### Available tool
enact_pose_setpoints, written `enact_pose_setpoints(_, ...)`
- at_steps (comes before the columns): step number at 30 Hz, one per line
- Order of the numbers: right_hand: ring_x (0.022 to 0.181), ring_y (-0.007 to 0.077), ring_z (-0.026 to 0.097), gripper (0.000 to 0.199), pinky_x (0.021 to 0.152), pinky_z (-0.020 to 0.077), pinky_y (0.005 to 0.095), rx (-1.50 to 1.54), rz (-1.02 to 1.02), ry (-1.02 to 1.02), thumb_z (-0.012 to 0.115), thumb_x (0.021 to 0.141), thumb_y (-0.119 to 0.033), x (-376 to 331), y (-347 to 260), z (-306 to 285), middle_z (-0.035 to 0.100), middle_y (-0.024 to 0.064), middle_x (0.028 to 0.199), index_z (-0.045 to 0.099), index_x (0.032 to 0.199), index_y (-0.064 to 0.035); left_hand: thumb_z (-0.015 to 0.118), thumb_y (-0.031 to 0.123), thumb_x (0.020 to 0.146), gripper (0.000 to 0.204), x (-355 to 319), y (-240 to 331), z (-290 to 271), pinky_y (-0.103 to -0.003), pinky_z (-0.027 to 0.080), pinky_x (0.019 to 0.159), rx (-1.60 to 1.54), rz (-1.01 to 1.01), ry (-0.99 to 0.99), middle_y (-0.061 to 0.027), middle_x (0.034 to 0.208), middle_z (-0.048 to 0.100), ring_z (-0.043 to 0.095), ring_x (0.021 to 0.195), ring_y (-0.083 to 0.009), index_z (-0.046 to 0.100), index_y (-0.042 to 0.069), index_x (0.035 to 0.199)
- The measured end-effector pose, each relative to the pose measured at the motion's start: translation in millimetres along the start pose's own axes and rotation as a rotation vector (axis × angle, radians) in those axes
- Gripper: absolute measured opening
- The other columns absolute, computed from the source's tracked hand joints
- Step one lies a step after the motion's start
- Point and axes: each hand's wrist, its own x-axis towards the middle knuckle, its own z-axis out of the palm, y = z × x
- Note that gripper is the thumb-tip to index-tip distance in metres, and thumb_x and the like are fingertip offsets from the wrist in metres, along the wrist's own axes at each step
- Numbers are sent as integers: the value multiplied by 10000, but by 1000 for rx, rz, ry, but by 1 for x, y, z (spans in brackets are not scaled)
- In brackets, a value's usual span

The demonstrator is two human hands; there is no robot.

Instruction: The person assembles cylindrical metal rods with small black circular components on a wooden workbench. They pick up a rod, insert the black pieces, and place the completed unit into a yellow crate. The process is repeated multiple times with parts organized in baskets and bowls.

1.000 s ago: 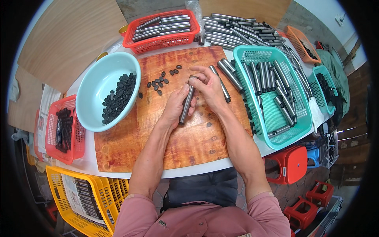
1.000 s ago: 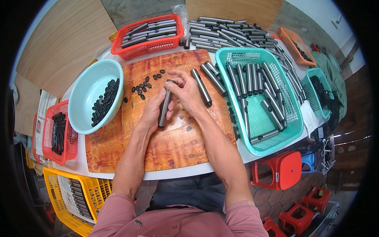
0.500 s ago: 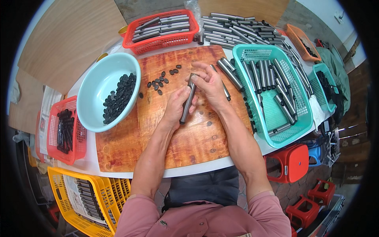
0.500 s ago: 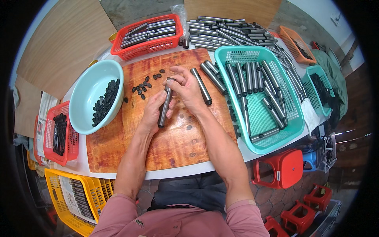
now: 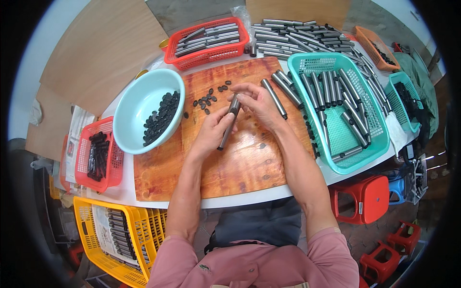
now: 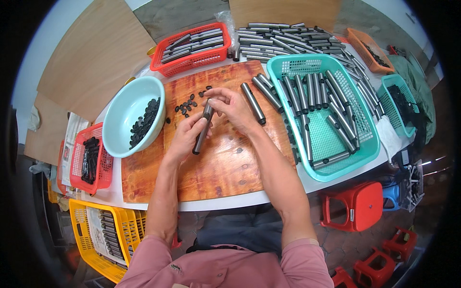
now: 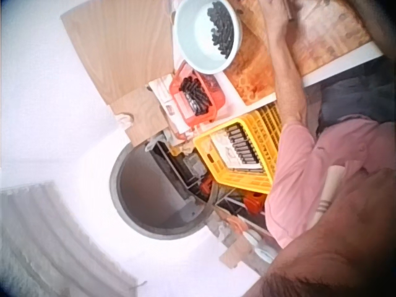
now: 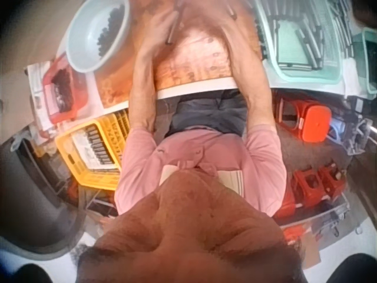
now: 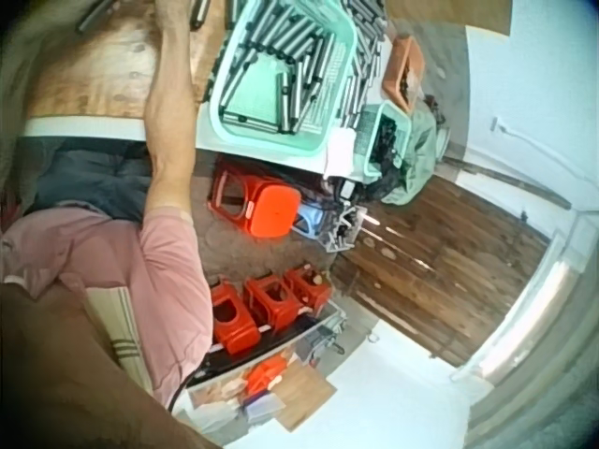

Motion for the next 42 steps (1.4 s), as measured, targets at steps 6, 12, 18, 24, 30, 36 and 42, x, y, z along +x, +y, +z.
enact_pose_setpoints(6,902,127,662,296,792,532,283,-121,30,-74,734,909,-200,-2,-1,9,704,65,989,703,1130,-6,599,176,1005,293,-32,4,-6,-367,505,771,837,277,208,-131,963,644,656,870,-265,628,3,1241)
enact_pose_setpoints(12,1008,205,667,330,900,536,343,-215,36,-192,649,871,-20,2,20,5,696,129,1094,636,1198,27,702,119,917,312,-46,0,-4,-459,535,725,1161,321,295,-183,1006,636,660,868,-401,644,29,1210)
enact_pose_setpoints(18,1009,239,663,381,903,530,360,-378,-1,-269,587,813,53,0,30,-2,679,138,1064,612,1193,30,750,122,869,360,-46,-14,-1,-448,539,704,1247,337,309,-162,948,615,657,821,-377,660,65,1213)
enact_pose_setpoints(24,1012,216,654,387,905,533,343,-411,64,-339,598,810,75,-1,24,-7,668,117,1062,608,1193,15,766,143,855,361,-47,-18,8,-432,537,712,1286,353,325,-143,947,613,657,830,-355,671,81,1198)
enact_pose_setpoints(30,974,191,657,378,876,539,324,-454,91,-334,595,804,107,-3,18,-8,673,89,1021,621,1167,5,764,149,862,372,-48,-21,10,-414,537,722,1357,428,330,-126,967,623,658,843,-332,666,67,1212)
enact_pose_setpoints(36,943,180,651,385,844,539,319,-471,111,-365,598,786,130,-3,14,-9,668,80,997,618,1148,0,756,143,862,383,-49,-21,10,-435,522,743,1239,404,305,-153,950,624,643,858,-346,664,33,1218)
enact_pose_setpoints(42,936,178,641,407,818,539,323,-453,159,-395,617,783,118,-5,6,-7,663,81,1018,595,1171,-3,743,115,880,298,-49,-12,7,-452,524,744,1034,238,272,-183,929,633,646,844,-376,695,9,1155)
